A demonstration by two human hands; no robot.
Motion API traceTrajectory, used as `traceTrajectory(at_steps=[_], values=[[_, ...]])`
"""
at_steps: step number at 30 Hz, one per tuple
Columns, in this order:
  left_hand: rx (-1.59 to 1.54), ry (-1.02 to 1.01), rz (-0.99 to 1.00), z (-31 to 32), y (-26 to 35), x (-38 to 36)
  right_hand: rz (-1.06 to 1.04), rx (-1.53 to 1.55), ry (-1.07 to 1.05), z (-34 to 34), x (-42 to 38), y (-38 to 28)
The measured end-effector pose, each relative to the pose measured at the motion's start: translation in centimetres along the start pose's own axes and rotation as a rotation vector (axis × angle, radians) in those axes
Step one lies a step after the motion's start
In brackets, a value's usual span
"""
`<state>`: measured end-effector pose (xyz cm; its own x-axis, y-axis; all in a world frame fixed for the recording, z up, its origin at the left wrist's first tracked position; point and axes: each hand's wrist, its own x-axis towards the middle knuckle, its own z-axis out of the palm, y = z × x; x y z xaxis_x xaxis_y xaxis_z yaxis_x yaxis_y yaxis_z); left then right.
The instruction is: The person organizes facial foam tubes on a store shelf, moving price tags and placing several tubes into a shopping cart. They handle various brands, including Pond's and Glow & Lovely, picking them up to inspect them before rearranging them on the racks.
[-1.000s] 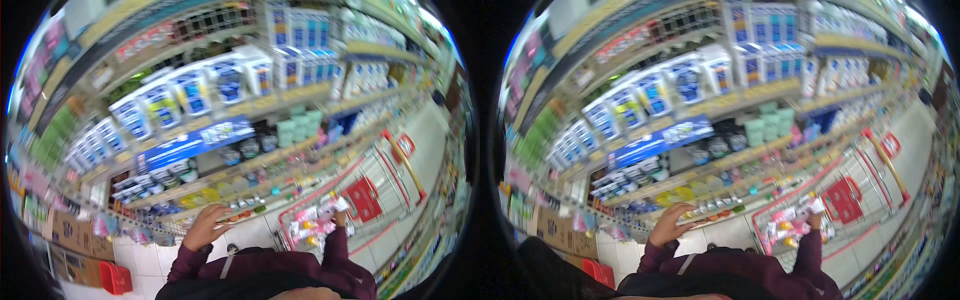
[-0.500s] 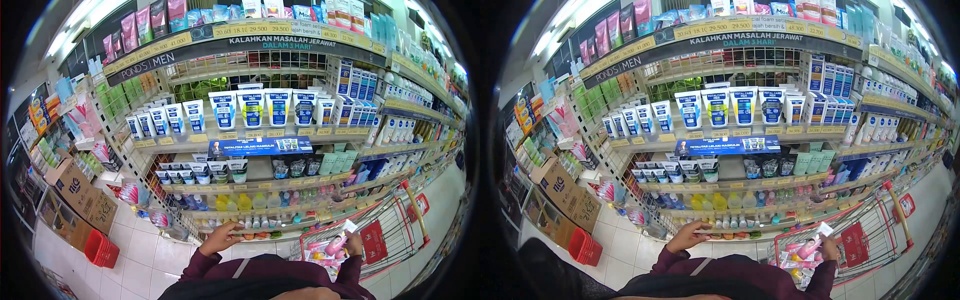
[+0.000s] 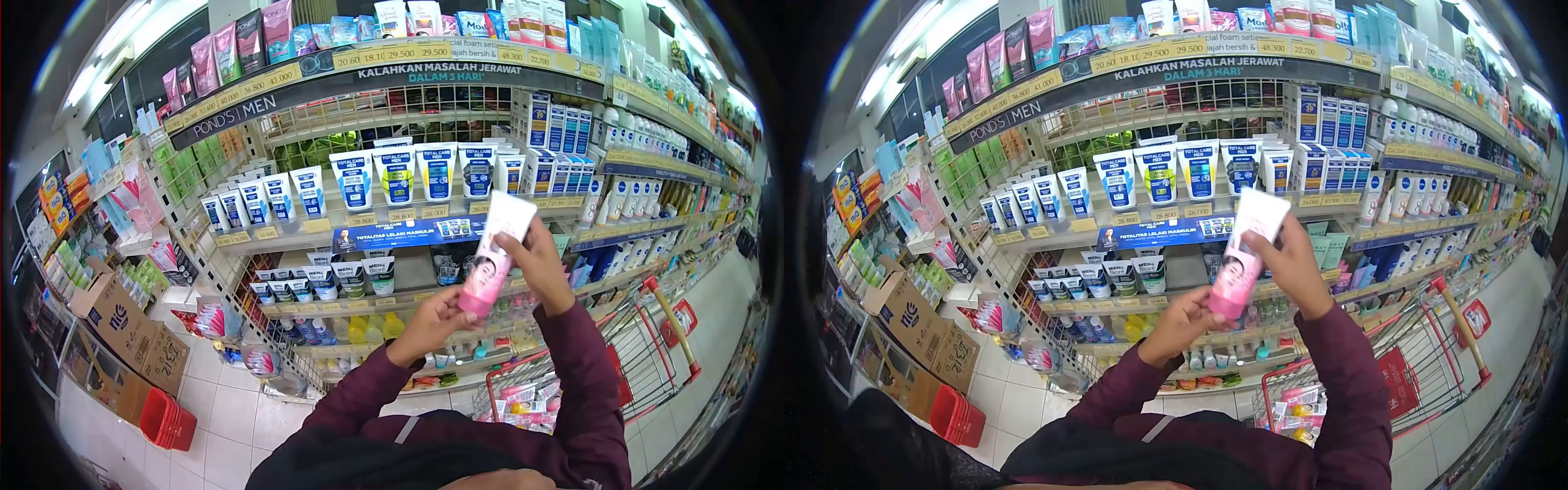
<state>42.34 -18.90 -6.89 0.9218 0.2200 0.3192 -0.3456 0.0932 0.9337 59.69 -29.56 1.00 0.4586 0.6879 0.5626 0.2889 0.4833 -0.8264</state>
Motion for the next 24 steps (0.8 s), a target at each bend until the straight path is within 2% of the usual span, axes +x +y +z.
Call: traceTrajectory(at_steps=[1, 3, 9, 11, 13, 16, 17, 19, 20, 21, 24], values=[[0.000, -0.002, -0.006, -0.1, 0.3, 0.2, -0.084, -0.035, -0.018, 0.4, 0.8, -0.4], [0.069, 0.065, 0.136, -0.4, 1.0, 0.3, 0.027, -0.074, -0.068, 0.9, 1.6, -2.2], [0.028, 0.166, 0.230, -0.1, 2.4, 0.5, -0.097, -0.008, -0.189, 2.6, 3.1, -4.6], [0.145, 0.273, 0.310, -0.2, 2.6, 0.3, 0.093, 0.039, -0.225, 2.7, 2.7, -6.2], [0.142, 0.321, 0.335, -0.1, 3.0, 0.3, 0.066, 0.048, -0.231, 2.8, 2.4, -5.8], [0.676, 0.564, 0.627, 0.5, 4.3, 0.3, 0.057, 0.105, -0.175, 3.1, 1.1, -4.9], [0.676, 0.564, 0.621, 0.7, 4.5, 0.0, 0.061, 0.107, -0.173, 2.9, 1.0, -4.6], [1.112, 0.679, 0.867, 0.8, 4.7, -0.5, 0.079, 0.260, -0.248, 2.4, 1.0, -4.1], [1.164, 0.687, 0.997, 0.7, 4.5, -0.1, 0.073, 0.354, -0.295, 2.3, 1.2, -3.8], [1.163, 0.680, 0.990, 0.6, 4.2, -0.2, 0.078, 0.357, -0.287, 2.2, 1.5, -3.2], [1.395, 0.694, 1.181, 0.8, 3.1, -0.5, -0.002, 0.604, -0.577, 1.9, 2.5, -1.3]])
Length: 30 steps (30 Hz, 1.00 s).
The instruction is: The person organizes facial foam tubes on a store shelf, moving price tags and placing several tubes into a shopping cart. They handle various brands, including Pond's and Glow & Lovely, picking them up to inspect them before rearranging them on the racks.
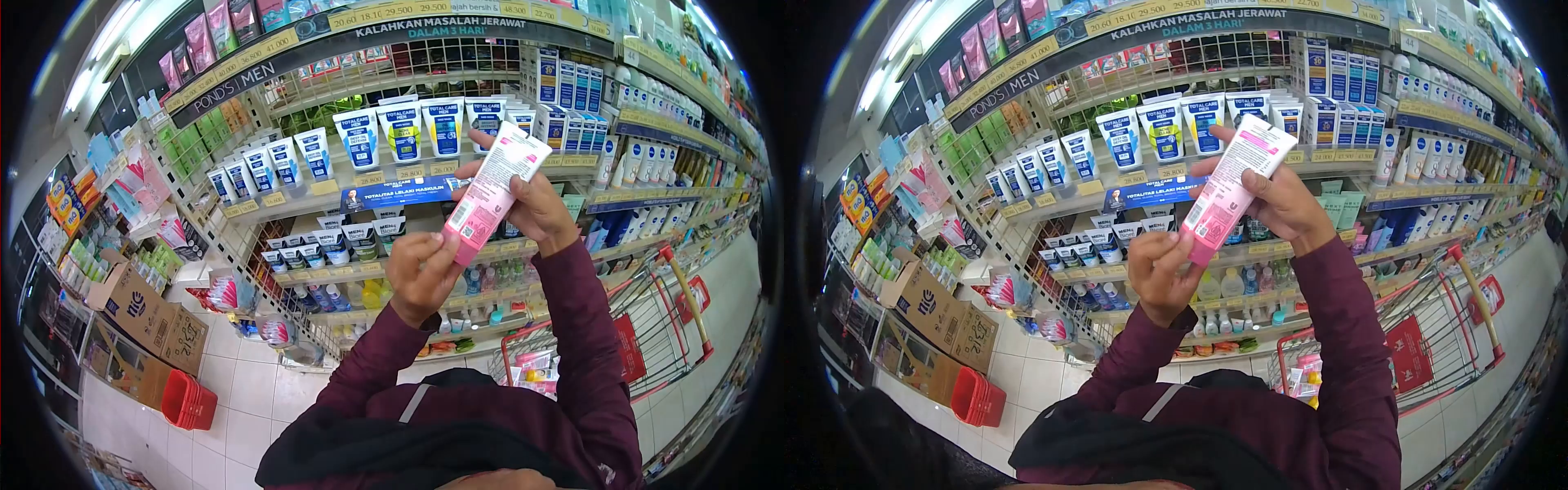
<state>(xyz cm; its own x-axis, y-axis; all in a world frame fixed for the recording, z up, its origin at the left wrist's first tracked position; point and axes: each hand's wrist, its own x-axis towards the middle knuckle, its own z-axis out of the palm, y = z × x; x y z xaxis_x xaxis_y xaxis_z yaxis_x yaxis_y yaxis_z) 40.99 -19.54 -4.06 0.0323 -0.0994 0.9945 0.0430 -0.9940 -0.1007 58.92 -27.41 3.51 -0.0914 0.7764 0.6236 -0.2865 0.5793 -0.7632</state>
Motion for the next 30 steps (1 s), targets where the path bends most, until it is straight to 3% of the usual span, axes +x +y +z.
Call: traceTrajectory(at_steps=[3, 7, 15, 17, 19, 21, 22, 23, 25, 29, 30], values=[[0.015, 0.054, 0.117, 0.1, 0.0, -1.3, 0.030, 0.014, -0.138, -0.3, 0.7, 0.1], [0.080, -0.039, 0.185, -1.1, 0.7, -2.0, 0.089, -0.001, -0.242, 0.4, 1.8, -0.5], [0.142, 0.029, 0.171, -0.8, 0.2, -2.5, 0.116, -0.023, -0.268, 0.3, 2.6, -0.3], [0.040, 0.085, 0.053, -0.6, -0.3, -2.1, 0.119, -0.019, -0.272, 0.5, 2.7, -0.3], [-0.022, 0.144, 0.003, -0.3, -1.2, -1.9, 0.058, -0.207, -0.169, 0.9, 2.4, -0.5], [-0.441, 0.252, -0.377, 0.1, -1.8, -2.2, 0.130, -0.088, -0.081, 1.8, 2.1, -0.5], [-0.612, 0.261, -0.485, 0.1, -2.1, -2.6, 0.126, -0.112, -0.067, 1.9, 2.1, 0.1], [-0.611, 0.272, -0.472, 0.1, -2.3, -2.6, 0.122, -0.137, -0.053, 1.8, 2.1, 1.0], [-0.884, 0.238, -0.699, -0.1, -2.5, -2.4, -0.007, -0.202, -0.107, 2.0, 2.2, 2.6], [-0.841, 0.158, -0.745, -1.6, -5.2, -1.9, -0.070, -0.220, -0.060, 2.7, 4.3, 3.4], [-0.820, 0.130, -0.732, -2.2, -6.5, -2.4, -0.305, -0.467, -0.073, 2.2, 5.7, 3.2]])
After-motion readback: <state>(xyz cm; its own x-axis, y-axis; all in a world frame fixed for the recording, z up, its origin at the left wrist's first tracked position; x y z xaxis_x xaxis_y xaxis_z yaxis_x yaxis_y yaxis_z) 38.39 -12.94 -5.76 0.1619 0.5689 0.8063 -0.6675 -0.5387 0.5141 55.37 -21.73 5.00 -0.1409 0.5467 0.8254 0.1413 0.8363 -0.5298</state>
